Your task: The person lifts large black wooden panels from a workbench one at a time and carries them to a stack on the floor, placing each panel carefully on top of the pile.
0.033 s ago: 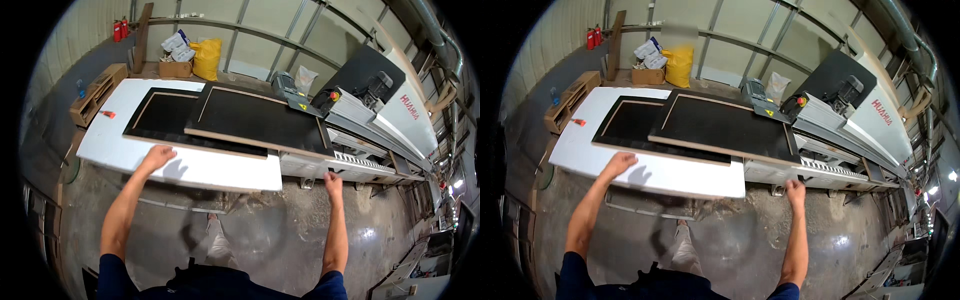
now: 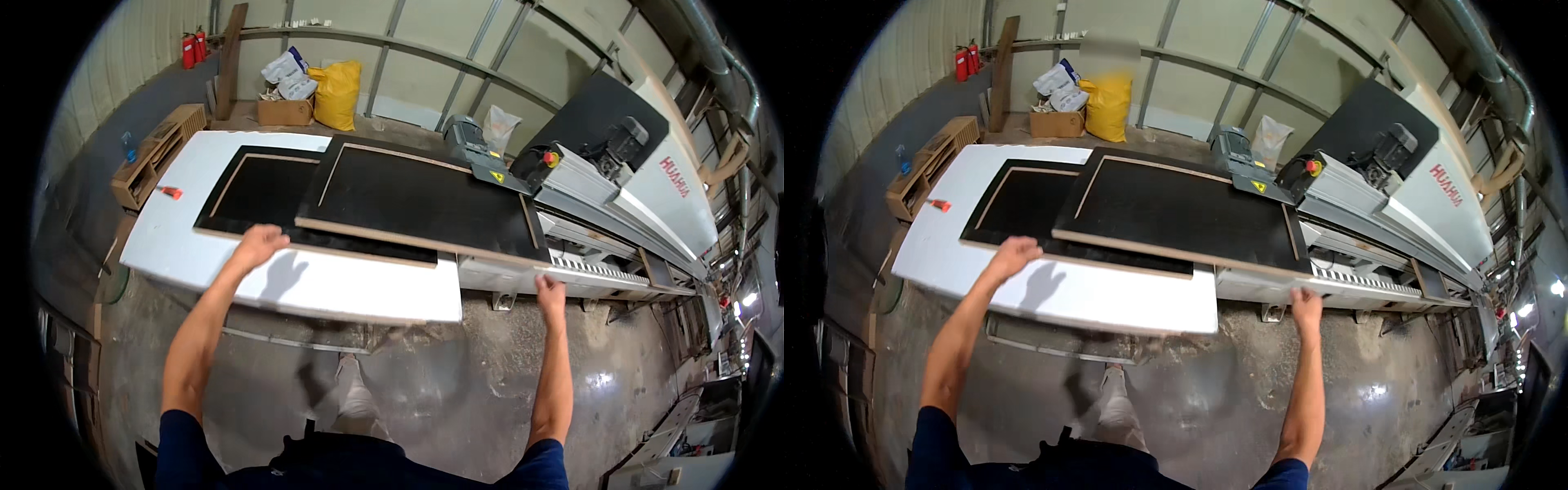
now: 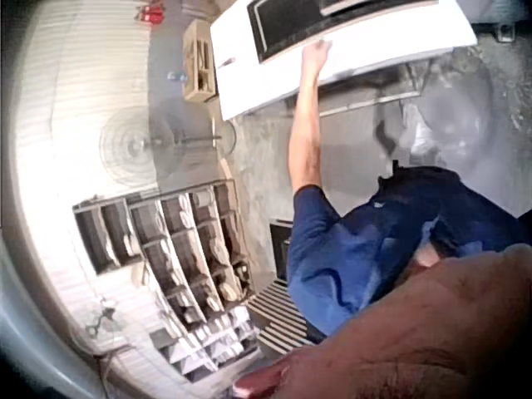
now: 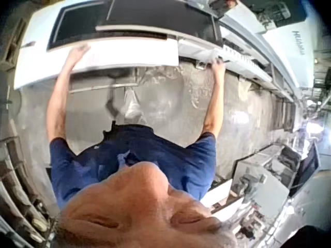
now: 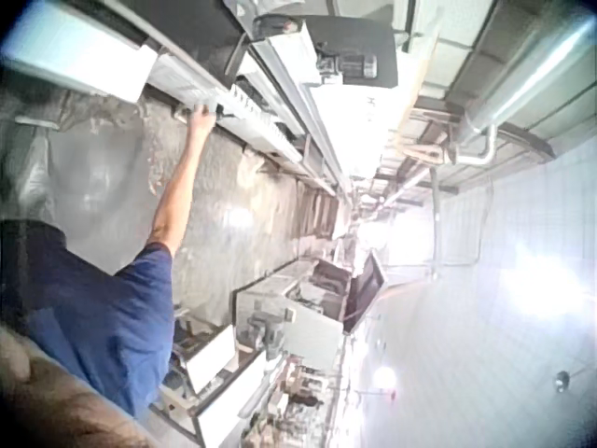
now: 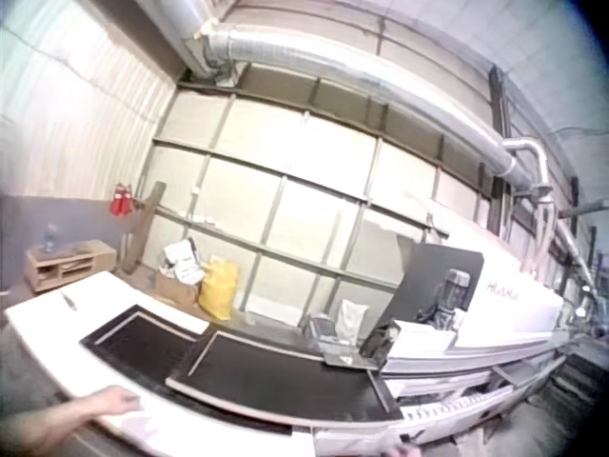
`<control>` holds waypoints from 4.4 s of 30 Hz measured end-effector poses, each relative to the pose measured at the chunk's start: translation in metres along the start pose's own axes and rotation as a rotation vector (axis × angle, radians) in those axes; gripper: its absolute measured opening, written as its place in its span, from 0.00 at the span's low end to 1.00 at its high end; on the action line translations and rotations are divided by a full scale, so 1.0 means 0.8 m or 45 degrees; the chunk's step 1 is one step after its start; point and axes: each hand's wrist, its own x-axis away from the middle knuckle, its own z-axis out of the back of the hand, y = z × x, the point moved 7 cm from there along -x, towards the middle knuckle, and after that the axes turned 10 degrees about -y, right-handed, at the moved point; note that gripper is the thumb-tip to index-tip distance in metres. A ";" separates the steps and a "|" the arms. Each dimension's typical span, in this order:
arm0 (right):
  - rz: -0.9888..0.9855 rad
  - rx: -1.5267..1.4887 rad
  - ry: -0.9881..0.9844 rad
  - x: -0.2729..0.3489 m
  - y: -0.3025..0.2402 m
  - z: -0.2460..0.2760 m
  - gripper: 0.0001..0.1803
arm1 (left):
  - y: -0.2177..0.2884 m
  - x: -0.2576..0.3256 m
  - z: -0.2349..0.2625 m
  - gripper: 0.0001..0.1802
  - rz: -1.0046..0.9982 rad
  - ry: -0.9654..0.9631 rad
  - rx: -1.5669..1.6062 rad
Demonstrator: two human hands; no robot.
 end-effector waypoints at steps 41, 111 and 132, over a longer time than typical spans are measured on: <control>0.000 -1.808 0.261 -0.200 -0.166 -0.331 0.23 | -0.163 -0.127 0.397 0.14 -0.599 0.425 -0.090; -1.176 -0.348 -0.536 0.288 -0.081 -0.241 0.47 | -0.297 0.061 0.207 0.31 0.567 -0.188 0.698; -0.770 -0.978 0.002 0.218 -0.161 -0.222 0.39 | -0.216 0.028 0.346 0.42 0.076 0.245 0.874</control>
